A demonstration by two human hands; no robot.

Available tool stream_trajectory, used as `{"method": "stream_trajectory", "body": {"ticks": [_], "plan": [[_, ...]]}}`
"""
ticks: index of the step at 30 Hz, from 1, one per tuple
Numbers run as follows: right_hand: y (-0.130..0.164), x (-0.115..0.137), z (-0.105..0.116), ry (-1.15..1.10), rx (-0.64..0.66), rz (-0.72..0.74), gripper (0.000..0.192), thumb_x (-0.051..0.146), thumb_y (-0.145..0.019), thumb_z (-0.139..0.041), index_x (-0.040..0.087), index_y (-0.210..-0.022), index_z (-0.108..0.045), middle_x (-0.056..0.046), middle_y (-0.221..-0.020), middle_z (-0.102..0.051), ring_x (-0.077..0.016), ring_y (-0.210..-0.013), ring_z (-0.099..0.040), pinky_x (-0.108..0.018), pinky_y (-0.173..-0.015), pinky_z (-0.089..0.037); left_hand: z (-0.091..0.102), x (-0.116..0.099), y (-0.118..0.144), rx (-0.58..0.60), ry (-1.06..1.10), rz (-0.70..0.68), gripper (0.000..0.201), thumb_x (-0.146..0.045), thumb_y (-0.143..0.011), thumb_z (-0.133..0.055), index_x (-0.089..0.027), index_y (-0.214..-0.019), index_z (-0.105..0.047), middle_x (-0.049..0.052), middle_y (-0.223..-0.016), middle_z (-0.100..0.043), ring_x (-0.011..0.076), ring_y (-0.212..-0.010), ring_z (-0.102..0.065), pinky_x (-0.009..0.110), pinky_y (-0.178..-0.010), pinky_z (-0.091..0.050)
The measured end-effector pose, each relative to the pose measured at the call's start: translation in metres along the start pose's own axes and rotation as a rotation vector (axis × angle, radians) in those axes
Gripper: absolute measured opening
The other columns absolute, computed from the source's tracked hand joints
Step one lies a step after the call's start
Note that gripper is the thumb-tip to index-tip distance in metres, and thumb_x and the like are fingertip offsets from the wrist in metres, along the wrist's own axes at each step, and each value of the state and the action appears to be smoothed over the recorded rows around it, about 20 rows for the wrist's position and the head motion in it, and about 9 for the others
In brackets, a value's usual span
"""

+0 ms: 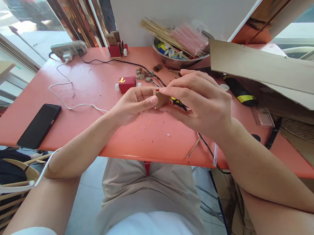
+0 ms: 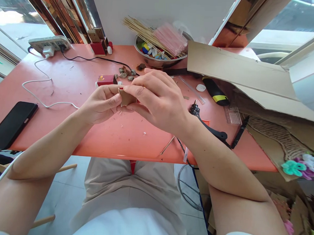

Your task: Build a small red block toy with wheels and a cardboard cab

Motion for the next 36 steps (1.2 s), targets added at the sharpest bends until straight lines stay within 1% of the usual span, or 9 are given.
{"method": "stream_trajectory", "body": {"ticks": [3,7,12,17,22,25,28,32,36], "plan": [[-0.002,0.002,-0.006,0.011,0.009,-0.041,0.024,0.045,-0.108,-0.063,0.036,-0.126,-0.077,-0.005,-0.116,-0.080,-0.0276,-0.114,-0.074,-0.055,-0.118,-0.055,-0.001,-0.002,0.001,-0.020,-0.017,0.022,0.055,-0.068,-0.069,-0.097,-0.018,-0.080,-0.080,0.003,-0.074,-0.070,0.0209,-0.087,-0.076,0.031,-0.082,-0.066],[-0.006,0.004,-0.014,0.017,0.031,-0.078,0.024,0.049,-0.106,-0.065,0.037,-0.124,-0.077,-0.005,-0.116,-0.080,-0.0287,-0.115,-0.074,-0.057,-0.118,-0.054,0.000,-0.002,0.001,-0.020,-0.015,0.031,0.055,-0.068,-0.068,-0.098,-0.018,-0.081,-0.080,0.003,-0.071,-0.069,0.0233,-0.089,-0.076,0.034,-0.084,-0.065],[-0.002,0.001,-0.007,0.011,0.031,-0.064,0.024,0.048,-0.105,-0.067,0.037,-0.124,-0.077,-0.005,-0.114,-0.079,-0.0282,-0.115,-0.073,-0.055,-0.118,-0.053,0.002,-0.001,0.001,-0.007,-0.019,0.035,0.057,-0.069,-0.069,-0.097,-0.017,-0.076,-0.075,0.005,-0.081,-0.074,0.0206,-0.088,-0.074,0.031,-0.081,-0.065],[-0.001,-0.001,-0.001,-0.002,0.010,-0.047,0.024,0.048,-0.107,-0.064,0.036,-0.121,-0.079,-0.005,-0.112,-0.080,-0.0269,-0.112,-0.073,-0.054,-0.117,-0.053,0.003,-0.001,0.002,-0.003,-0.014,0.041,0.057,-0.067,-0.070,-0.097,-0.016,-0.074,-0.072,0.004,-0.081,-0.071,0.0189,-0.087,-0.074,0.032,-0.081,-0.066],[-0.004,-0.001,-0.005,-0.058,0.021,-0.095,0.022,0.045,-0.106,-0.065,0.037,-0.119,-0.080,-0.004,-0.112,-0.081,-0.0275,-0.109,-0.075,-0.052,-0.108,-0.059,0.005,0.004,0.002,-0.031,0.032,0.072,0.058,-0.067,-0.069,-0.098,-0.015,-0.084,-0.076,0.002,-0.080,-0.071,0.0177,-0.083,-0.077,0.033,-0.082,-0.070],[-0.003,-0.005,-0.006,-0.117,0.023,-0.142,0.024,0.045,-0.104,-0.068,0.037,-0.121,-0.081,-0.004,-0.115,-0.080,-0.0272,-0.105,-0.076,-0.048,-0.095,-0.064,0.005,0.009,0.002,-0.062,0.112,0.109,0.052,-0.061,-0.076,-0.096,-0.014,-0.088,-0.077,0.003,-0.080,-0.076,0.0217,-0.089,-0.082,0.035,-0.087,-0.071],[-0.002,-0.009,-0.007,-0.159,0.035,-0.150,0.026,0.047,-0.102,-0.071,0.037,-0.123,-0.082,-0.005,-0.115,-0.081,-0.0257,-0.101,-0.077,-0.044,-0.087,-0.065,0.005,0.012,0.001,-0.091,0.190,0.150,0.039,-0.051,-0.087,-0.091,-0.014,-0.091,-0.078,0.005,-0.081,-0.080,0.0235,-0.091,-0.085,0.033,-0.086,-0.072],[-0.003,-0.012,-0.006,-0.166,0.057,-0.153,0.026,0.046,-0.102,-0.072,0.037,-0.123,-0.083,-0.004,-0.115,-0.081,-0.0252,-0.101,-0.076,-0.043,-0.087,-0.065,0.006,0.014,0.001,-0.132,0.235,0.193,0.027,-0.042,-0.096,-0.084,-0.015,-0.094,-0.079,0.006,-0.084,-0.083,0.0219,-0.089,-0.086,0.030,-0.086,-0.071],[-0.004,-0.012,-0.005,-0.169,0.053,-0.141,0.026,0.045,-0.101,-0.074,0.037,-0.123,-0.083,-0.003,-0.115,-0.082,-0.0245,-0.100,-0.076,-0.041,-0.087,-0.065,0.007,0.014,0.001,-0.146,0.235,0.187,0.026,-0.041,-0.097,-0.083,-0.015,-0.096,-0.080,0.007,-0.089,-0.085,0.0223,-0.091,-0.086,0.032,-0.088,-0.071]]}}
Point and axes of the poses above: each hand's wrist, its own y-axis away from the middle knuckle, its own z-axis out of the back of the hand, x = y × z, the point moved 1 cm from there along -y, towards the middle knuckle
